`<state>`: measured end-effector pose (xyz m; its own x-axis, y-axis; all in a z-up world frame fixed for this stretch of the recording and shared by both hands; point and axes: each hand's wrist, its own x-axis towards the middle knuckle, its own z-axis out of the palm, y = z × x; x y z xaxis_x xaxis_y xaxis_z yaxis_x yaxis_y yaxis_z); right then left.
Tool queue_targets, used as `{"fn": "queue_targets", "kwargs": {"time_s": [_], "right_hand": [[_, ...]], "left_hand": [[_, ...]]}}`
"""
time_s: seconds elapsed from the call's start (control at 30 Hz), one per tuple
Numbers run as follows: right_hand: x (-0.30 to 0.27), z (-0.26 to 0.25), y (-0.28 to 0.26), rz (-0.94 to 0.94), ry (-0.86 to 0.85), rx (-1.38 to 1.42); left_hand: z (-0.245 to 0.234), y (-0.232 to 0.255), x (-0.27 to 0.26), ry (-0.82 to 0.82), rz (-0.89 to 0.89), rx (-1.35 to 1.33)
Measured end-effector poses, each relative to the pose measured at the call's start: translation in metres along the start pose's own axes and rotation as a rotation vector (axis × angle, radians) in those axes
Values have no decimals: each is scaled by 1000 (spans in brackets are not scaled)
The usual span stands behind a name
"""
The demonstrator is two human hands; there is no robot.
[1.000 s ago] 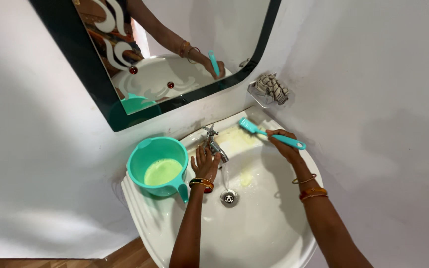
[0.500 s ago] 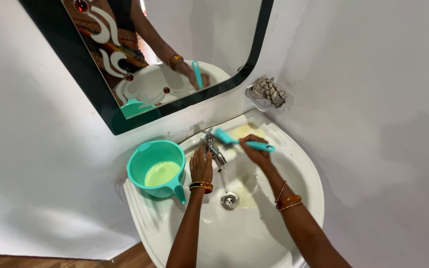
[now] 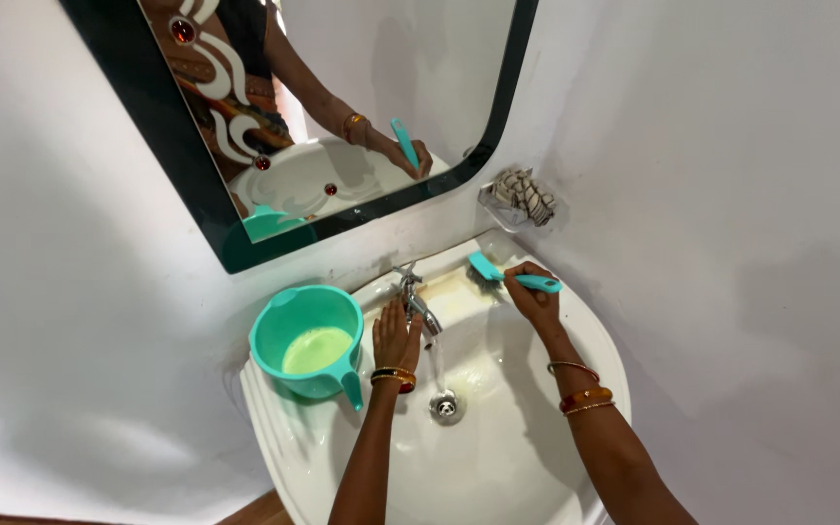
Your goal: The person scrubs the bathroom sink basin and surrounding counter with a brush, rinses the brush and hands under running water, and wipes the sink with a cloth. The person also moves a green cup and uses a brush to clean around the faucet.
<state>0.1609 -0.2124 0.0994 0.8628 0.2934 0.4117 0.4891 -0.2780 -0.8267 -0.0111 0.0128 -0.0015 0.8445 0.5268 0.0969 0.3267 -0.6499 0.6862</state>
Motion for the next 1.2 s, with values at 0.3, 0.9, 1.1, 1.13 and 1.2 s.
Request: {"fn": "queue_targets", "kwargs": {"time_s": [0.3, 0.9, 1.1, 1.13, 1.2], "right_hand": [[32, -36, 35, 224, -185, 63], [35, -46, 52, 321, -208, 449], [-12, -17, 45, 388, -334, 617], [-28, -21, 40, 372, -351, 594], [-46, -27, 26, 394, -332, 549]], "left_hand": [[-2, 8, 0, -10, -2, 51], [-4, 8, -3, -23, 22, 87], [-7, 4, 3, -89, -6, 5], [-7, 3, 4, -102, -18, -6], [-7, 3, 8, -101, -29, 21]]}}
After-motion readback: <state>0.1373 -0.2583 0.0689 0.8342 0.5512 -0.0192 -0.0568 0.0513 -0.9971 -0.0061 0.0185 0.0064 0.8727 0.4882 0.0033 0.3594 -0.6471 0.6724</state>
